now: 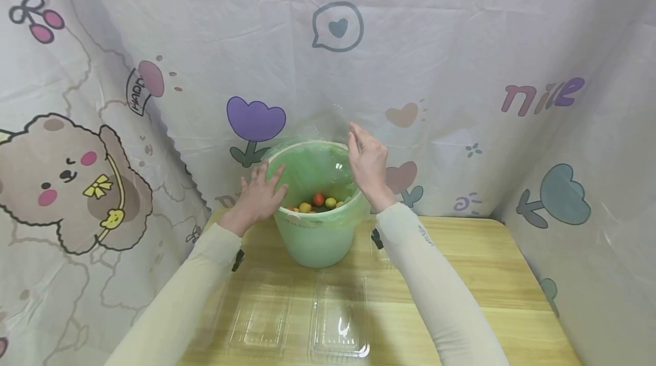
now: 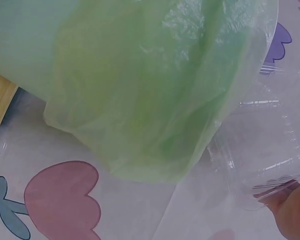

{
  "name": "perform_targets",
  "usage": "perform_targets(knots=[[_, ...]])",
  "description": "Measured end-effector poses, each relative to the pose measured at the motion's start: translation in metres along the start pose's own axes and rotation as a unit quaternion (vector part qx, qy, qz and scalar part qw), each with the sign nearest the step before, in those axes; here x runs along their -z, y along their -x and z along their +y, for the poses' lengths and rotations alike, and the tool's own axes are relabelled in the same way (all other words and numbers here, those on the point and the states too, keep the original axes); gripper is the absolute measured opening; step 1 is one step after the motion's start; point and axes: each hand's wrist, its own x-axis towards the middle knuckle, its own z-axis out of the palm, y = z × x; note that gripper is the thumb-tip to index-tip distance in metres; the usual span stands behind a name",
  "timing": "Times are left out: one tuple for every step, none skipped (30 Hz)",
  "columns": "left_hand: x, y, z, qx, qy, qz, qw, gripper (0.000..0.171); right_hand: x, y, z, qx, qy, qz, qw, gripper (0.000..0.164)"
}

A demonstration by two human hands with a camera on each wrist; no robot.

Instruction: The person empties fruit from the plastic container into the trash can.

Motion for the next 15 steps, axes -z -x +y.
perform_targets(knots=[[0.0, 0.0, 0.0, 0.0, -0.001, 0.0, 1.0, 0.069, 0.0, 0.0, 0.0, -0.002, -0.002, 0.002, 1.0, 0.029], [0.0, 0.0, 0.0, 0.0, 0.0, 0.001, 1.0, 0.069, 0.001, 0.0, 0.001, -0.002, -0.001, 0.005, 1.0, 0.028], [0.0, 0.0, 0.0, -0.001, -0.001, 0.001, 1.0, 0.069, 0.002, -0.001, 0.001, -0.003, -0.001, 0.007, 1.0, 0.028], [0.001, 0.001, 0.0, -0.001, -0.002, 0.002, 1.0, 0.069, 0.002, -0.001, 0.002, -0.004, -0.002, 0.009, 1.0, 0.028], [0.001, 0.001, 0.0, -0.002, -0.003, 0.003, 1.0, 0.069, 0.003, -0.002, 0.002, -0.005, -0.001, 0.011, 1.0, 0.028], [0.001, 0.001, 0.0, -0.002, -0.004, 0.003, 1.0, 0.069, 0.004, -0.002, 0.002, -0.008, -0.001, 0.011, 1.0, 0.028], [0.001, 0.001, 0.0, -0.003, -0.005, 0.004, 1.0, 0.069, 0.005, -0.002, 0.003, -0.011, 0.001, 0.012, 1.0, 0.028], [0.001, 0.001, 0.0, -0.003, -0.007, 0.005, 1.0, 0.069, 0.007, -0.003, 0.003, -0.017, 0.001, 0.011, 1.0, 0.028], [0.001, 0.001, 0.0, -0.003, -0.009, 0.005, 0.9999, 0.069, 0.008, -0.003, 0.003, -0.025, 0.0, 0.009, 1.0, 0.029], [0.001, 0.001, 0.0, -0.004, -0.009, 0.005, 0.9999, 0.069, 0.01, -0.003, 0.003, -0.035, -0.002, 0.008, 0.999, 0.029], [0.001, 0.001, 0.0, -0.003, -0.009, 0.004, 0.9999, 0.069, 0.012, -0.003, 0.003, -0.046, -0.003, 0.007, 0.999, 0.029], [0.0, 0.001, -0.001, -0.004, -0.011, 0.005, 0.9999, 0.069, 0.014, -0.004, 0.003, -0.059, -0.006, 0.007, 0.998, 0.03], [0.0, 0.0, -0.001, -0.004, -0.012, 0.005, 0.9999, 0.069, 0.016, -0.004, 0.003, -0.071, -0.012, 0.007, 0.997, 0.031], [0.0, 0.001, -0.001, -0.004, -0.01, 0.005, 0.9999, 0.069, 0.018, -0.004, 0.002, -0.086, -0.007, 0.008, 0.996, 0.032], [0.0, 0.001, -0.001, -0.004, -0.01, 0.005, 0.9999, 0.069, 0.02, -0.005, 0.003, -0.098, -0.005, 0.011, 0.995, 0.032]])
